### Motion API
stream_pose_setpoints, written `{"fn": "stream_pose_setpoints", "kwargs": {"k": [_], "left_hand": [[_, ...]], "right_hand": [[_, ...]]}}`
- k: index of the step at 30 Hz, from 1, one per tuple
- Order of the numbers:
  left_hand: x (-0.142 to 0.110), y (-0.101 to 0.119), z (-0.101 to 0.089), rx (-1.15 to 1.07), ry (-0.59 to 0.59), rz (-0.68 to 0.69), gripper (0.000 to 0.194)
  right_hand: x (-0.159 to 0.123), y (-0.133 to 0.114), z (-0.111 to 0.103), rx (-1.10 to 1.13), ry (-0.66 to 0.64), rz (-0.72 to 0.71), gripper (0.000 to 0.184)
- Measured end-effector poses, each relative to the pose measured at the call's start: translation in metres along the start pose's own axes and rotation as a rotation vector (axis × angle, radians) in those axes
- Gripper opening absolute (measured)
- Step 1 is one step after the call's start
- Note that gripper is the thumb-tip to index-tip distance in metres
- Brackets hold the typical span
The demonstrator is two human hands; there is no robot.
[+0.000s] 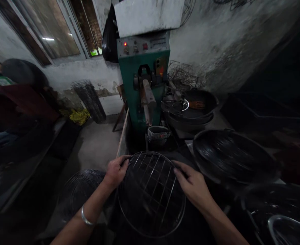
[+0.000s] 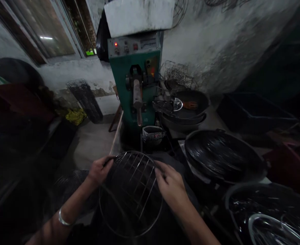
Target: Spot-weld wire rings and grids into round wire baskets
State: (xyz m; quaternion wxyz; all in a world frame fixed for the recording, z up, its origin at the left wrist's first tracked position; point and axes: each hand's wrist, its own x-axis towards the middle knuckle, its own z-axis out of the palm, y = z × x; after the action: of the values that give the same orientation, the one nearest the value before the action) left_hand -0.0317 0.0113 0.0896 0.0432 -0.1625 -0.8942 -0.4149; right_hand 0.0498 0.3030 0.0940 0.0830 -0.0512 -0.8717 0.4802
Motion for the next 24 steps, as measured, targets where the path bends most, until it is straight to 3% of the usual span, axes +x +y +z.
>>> {"fn": "stream_pose_setpoints", "kwargs": {"k": [8, 13, 15, 18, 21, 24], "left_hand": [[-0.009, 0.002, 0.002, -0.029, -0.015, -0.026, 0.034], [-0.029, 0.015, -0.005, 0.213, 0.116, 0.206, 0.039], [-0.043, 0.024, -0.008, 0.304, 0.026, 0.369, 0.05], [-0.062, 0.032, -0.008, 0.395, -0.241, 0.571, 0.077], [-0.07, 0.03, -0.006, 0.493, -0.405, 0.643, 0.102], [-0.069, 0.023, -0.005, 0.505, -0.485, 0.694, 0.112]], "right_hand": [[-0.005, 0.009, 0.01, -0.021, 0.06, -0.073, 0.04], [-0.01, 0.011, 0.011, -0.04, 0.063, -0.109, 0.04], [-0.01, 0.01, 0.011, -0.05, 0.057, -0.119, 0.039], [-0.011, 0.009, 0.011, -0.041, 0.047, -0.11, 0.037], [-0.011, 0.006, 0.012, -0.003, 0.03, -0.084, 0.035], [-0.012, 0.004, 0.013, 0.03, 0.039, -0.056, 0.034]]}}
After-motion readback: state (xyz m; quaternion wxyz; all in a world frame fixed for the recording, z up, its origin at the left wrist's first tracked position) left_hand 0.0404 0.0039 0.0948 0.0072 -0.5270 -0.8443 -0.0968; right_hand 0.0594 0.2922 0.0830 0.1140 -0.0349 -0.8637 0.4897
